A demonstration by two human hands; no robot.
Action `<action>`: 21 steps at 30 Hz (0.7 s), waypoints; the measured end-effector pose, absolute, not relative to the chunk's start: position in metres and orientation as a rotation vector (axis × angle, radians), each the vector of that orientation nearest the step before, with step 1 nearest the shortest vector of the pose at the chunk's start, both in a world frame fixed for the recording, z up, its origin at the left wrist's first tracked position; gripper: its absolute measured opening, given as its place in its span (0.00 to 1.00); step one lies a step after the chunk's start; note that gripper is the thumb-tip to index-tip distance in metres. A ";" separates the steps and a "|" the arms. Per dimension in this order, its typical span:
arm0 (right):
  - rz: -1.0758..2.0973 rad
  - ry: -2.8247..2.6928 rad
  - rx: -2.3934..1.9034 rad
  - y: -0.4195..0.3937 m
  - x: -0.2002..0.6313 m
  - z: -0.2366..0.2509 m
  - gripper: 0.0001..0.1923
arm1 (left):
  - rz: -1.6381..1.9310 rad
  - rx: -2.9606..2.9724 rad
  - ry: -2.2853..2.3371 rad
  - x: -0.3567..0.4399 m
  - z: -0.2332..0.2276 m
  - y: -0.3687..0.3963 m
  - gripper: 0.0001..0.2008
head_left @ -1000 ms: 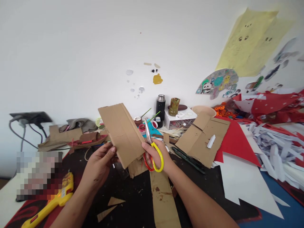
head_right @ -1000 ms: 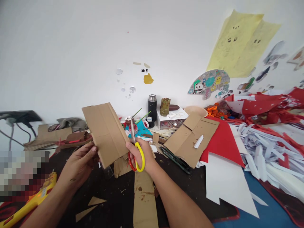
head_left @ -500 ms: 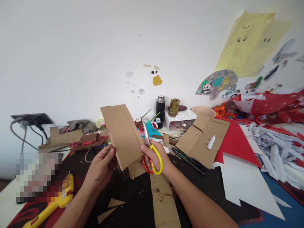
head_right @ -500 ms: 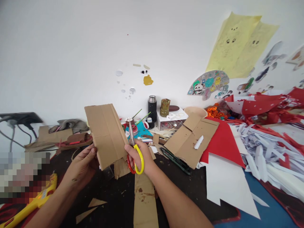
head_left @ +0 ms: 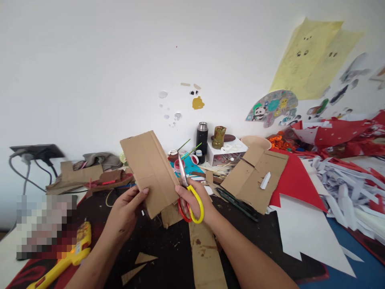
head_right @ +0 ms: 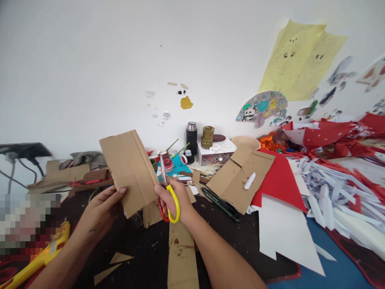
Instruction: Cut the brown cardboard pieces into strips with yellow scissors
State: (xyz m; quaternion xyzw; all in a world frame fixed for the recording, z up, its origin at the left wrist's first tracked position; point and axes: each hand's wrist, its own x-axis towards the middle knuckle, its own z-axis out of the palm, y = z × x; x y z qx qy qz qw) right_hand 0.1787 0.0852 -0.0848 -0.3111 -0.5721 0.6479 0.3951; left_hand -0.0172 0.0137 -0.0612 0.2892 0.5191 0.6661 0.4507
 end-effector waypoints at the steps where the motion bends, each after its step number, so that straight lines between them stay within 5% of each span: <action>1: 1.651 -1.439 -0.791 0.085 0.179 -0.085 0.29 | 1.636 0.746 1.298 -0.018 -0.062 0.014 0.24; 6: 1.665 -1.375 -0.814 0.086 0.179 -0.083 0.31 | 1.531 0.798 1.315 -0.016 -0.060 0.014 0.23; 11: 1.729 -1.326 -0.772 0.085 0.179 -0.080 0.34 | 1.851 0.511 1.172 -0.018 -0.051 0.018 0.25; 21: 1.897 -1.500 -0.544 0.076 0.175 -0.083 0.46 | 1.971 0.378 1.007 -0.035 -0.064 0.021 0.16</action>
